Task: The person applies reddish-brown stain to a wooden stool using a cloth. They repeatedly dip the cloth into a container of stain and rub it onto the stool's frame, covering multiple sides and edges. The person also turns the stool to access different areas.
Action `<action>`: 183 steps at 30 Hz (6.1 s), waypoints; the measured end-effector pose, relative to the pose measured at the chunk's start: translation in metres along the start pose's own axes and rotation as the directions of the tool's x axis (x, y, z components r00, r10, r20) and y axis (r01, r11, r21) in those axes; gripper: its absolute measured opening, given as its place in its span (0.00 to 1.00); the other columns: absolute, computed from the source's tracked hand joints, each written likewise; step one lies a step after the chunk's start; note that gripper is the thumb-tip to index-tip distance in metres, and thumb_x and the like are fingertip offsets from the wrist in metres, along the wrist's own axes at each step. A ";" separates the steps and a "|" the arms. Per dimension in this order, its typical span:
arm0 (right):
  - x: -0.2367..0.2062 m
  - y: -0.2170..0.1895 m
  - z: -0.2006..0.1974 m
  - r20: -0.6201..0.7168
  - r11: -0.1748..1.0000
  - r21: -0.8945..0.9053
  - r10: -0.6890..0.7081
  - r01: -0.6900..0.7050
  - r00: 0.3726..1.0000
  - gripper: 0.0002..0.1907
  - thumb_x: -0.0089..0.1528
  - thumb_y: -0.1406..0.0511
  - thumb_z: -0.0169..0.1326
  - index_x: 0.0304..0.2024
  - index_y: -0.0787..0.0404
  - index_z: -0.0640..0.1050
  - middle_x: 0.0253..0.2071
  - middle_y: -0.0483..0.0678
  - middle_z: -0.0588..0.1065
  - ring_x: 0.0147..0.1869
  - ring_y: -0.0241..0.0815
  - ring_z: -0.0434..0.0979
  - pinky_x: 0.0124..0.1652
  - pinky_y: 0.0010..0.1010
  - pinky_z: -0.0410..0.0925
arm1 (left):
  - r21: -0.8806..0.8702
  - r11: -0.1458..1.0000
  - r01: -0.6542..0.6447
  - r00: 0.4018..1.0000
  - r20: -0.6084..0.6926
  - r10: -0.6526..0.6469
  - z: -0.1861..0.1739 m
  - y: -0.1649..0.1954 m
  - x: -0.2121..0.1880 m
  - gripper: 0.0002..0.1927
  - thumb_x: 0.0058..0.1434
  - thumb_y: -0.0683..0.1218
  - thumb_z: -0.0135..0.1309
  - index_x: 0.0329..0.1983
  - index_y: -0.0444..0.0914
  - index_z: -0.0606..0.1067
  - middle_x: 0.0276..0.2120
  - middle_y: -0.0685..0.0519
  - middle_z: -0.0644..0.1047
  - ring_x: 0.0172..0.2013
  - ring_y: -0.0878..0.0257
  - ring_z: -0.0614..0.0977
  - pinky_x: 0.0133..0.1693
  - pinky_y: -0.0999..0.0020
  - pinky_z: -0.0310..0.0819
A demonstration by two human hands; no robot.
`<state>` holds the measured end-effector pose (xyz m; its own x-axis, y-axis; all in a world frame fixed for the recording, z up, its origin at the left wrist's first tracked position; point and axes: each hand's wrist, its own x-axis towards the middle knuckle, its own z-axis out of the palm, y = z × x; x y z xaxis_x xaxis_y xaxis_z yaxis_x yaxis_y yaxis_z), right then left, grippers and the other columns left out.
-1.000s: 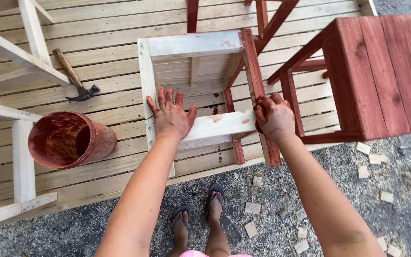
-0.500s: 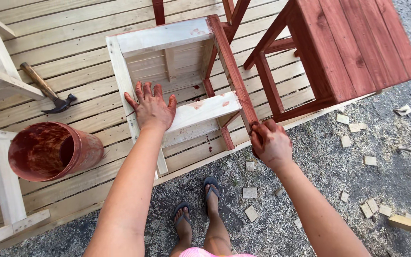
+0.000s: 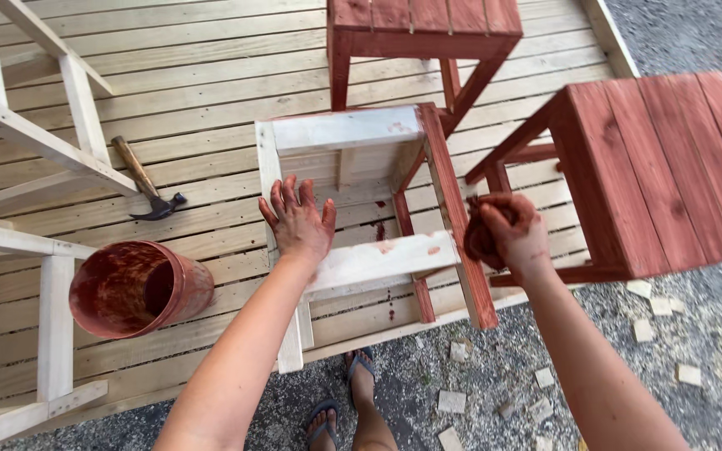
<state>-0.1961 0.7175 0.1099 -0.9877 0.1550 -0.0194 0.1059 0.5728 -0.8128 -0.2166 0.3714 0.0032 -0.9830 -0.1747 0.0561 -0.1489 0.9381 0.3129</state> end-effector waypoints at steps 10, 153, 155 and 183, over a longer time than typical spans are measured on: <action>0.195 -0.033 0.093 -0.142 0.864 -0.217 -0.489 0.455 0.861 0.19 0.66 0.62 0.61 0.57 0.66 0.79 0.50 0.60 0.75 0.54 0.57 0.77 0.53 0.44 0.71 | -0.011 0.996 0.087 0.981 -0.175 -0.088 0.001 -0.059 0.087 0.36 0.71 0.64 0.40 0.74 0.39 0.57 0.74 0.41 0.52 0.74 0.41 0.45 0.67 0.31 0.30; 0.221 0.032 0.144 -0.176 0.898 -0.431 -0.183 0.092 0.967 0.21 0.69 0.54 0.62 0.53 0.64 0.79 0.54 0.58 0.73 0.57 0.60 0.74 0.54 0.48 0.68 | -0.490 0.854 0.174 0.922 -0.223 -0.316 0.005 -0.066 0.071 0.39 0.71 0.69 0.29 0.78 0.43 0.51 0.77 0.45 0.51 0.77 0.45 0.48 0.70 0.34 0.30; 0.217 0.030 0.154 -0.187 0.841 -0.539 -0.175 0.049 0.967 0.23 0.67 0.50 0.62 0.47 0.63 0.81 0.53 0.56 0.73 0.55 0.61 0.72 0.53 0.50 0.68 | -0.493 0.852 0.177 0.923 -0.216 -0.317 0.005 -0.066 0.070 0.39 0.72 0.69 0.29 0.78 0.43 0.51 0.77 0.45 0.51 0.77 0.45 0.48 0.70 0.34 0.30; 0.136 -0.167 0.389 0.407 0.609 -0.365 -0.576 0.704 0.709 0.09 0.60 0.55 0.58 0.37 0.50 0.82 0.47 0.47 0.72 0.53 0.55 0.67 0.51 0.47 0.64 | -0.629 0.734 0.257 0.763 -0.334 -0.554 0.009 -0.081 0.077 0.35 0.74 0.63 0.34 0.77 0.40 0.53 0.75 0.41 0.54 0.76 0.45 0.52 0.70 0.39 0.34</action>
<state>-0.3924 0.3294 0.0165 -0.8082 -0.5474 0.2172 -0.5889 0.7519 -0.2964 -0.2813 0.2842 -0.0263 -0.6314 -0.7527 0.1867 -0.2944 0.4553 0.8402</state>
